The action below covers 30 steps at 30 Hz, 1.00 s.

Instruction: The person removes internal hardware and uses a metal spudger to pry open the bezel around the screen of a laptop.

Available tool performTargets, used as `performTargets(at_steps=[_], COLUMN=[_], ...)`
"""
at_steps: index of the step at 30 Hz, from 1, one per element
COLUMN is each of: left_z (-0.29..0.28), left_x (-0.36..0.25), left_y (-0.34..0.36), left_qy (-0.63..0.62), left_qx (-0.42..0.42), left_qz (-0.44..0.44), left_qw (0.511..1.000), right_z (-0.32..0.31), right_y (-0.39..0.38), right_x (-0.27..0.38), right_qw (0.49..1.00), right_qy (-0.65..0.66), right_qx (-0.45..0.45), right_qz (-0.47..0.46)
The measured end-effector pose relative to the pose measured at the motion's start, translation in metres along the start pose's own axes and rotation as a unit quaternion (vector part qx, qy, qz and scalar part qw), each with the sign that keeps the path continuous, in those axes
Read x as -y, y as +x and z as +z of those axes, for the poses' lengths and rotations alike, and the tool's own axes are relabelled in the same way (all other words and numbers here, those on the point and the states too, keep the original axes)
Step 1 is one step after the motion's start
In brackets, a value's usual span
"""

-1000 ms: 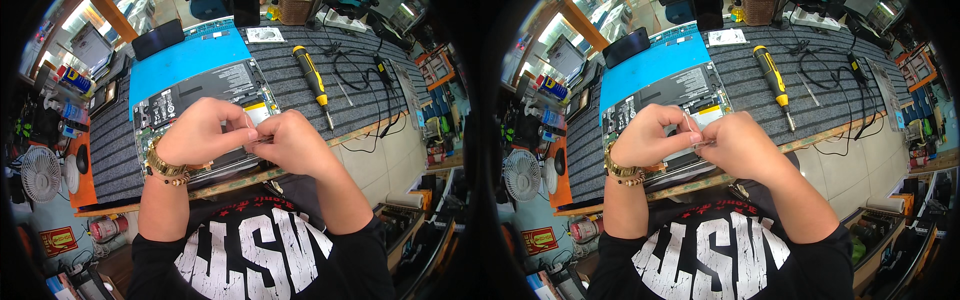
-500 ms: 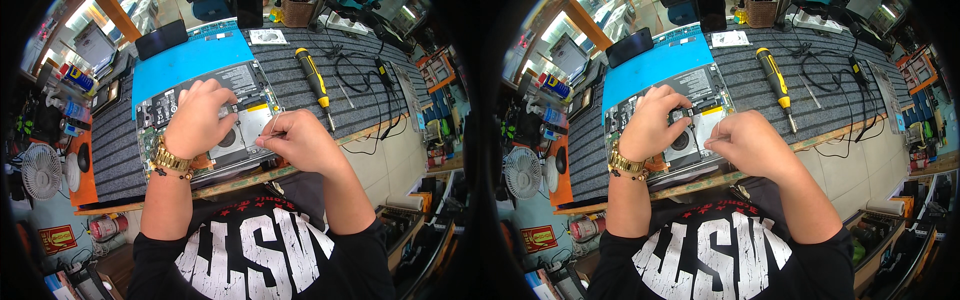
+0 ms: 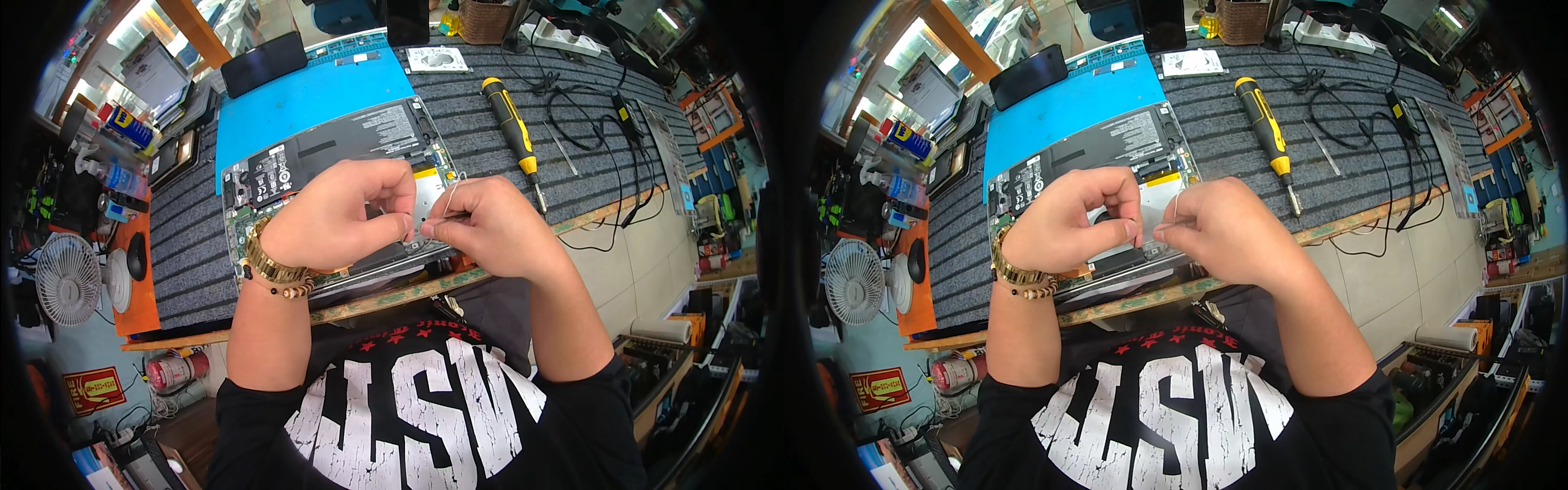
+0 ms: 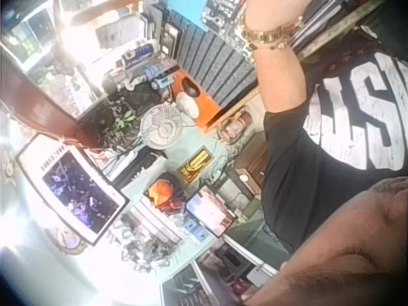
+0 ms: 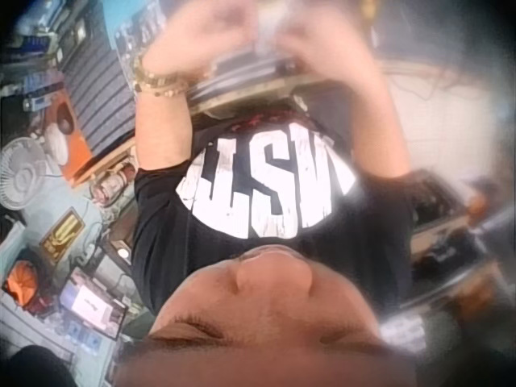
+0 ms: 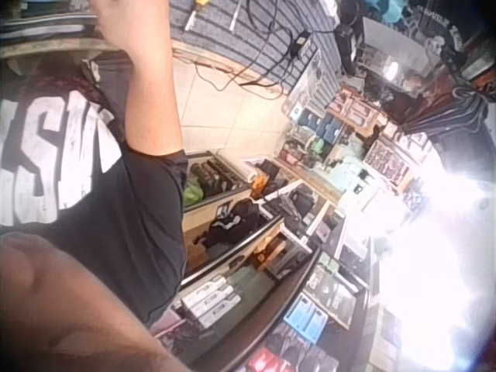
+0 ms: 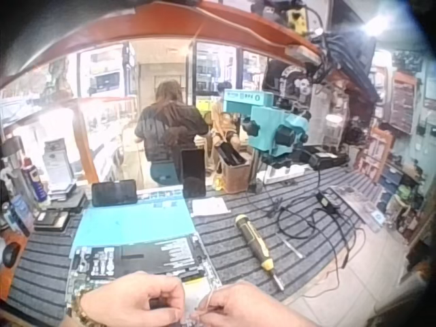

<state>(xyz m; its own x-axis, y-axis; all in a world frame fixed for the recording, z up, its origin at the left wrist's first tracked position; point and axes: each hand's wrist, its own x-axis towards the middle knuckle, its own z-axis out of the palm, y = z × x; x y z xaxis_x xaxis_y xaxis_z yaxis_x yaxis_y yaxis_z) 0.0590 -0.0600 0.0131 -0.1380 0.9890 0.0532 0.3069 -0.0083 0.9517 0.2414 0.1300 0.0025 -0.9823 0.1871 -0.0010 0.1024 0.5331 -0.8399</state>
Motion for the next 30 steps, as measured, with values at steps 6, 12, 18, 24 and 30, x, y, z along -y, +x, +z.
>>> performTargets(at_steps=[6,12,18,24,30], left_z=[0.009,0.015,0.008,0.000,0.002], left_x=[0.005,0.016,0.013,0.004,0.017], left_y=[0.003,0.012,0.007,0.002,0.005], left_qy=[-0.132,-0.145,0.063,0.139,0.265], left_qx=[0.010,-0.067,-0.025,0.009,-0.006], left_qz=[-0.049,-0.041,-0.049,-0.037,0.079], left_qw=[0.990,0.986,0.996,0.990,0.961], right_z=[0.004,0.006,0.005,0.005,0.004], right_y=[0.003,0.004,0.004,0.004,0.004], right_x=[-0.011,-0.014,-0.011,-0.017,-0.015], right_qw=[0.999,1.000,1.000,0.999,1.000], right_qy=[-0.001,-0.006,0.007,0.011,0.009], right_qx=[-0.025,-0.023,-0.017,-0.024,-0.024], right_qz=[-0.046,-0.019,0.003,-0.020,-0.014])
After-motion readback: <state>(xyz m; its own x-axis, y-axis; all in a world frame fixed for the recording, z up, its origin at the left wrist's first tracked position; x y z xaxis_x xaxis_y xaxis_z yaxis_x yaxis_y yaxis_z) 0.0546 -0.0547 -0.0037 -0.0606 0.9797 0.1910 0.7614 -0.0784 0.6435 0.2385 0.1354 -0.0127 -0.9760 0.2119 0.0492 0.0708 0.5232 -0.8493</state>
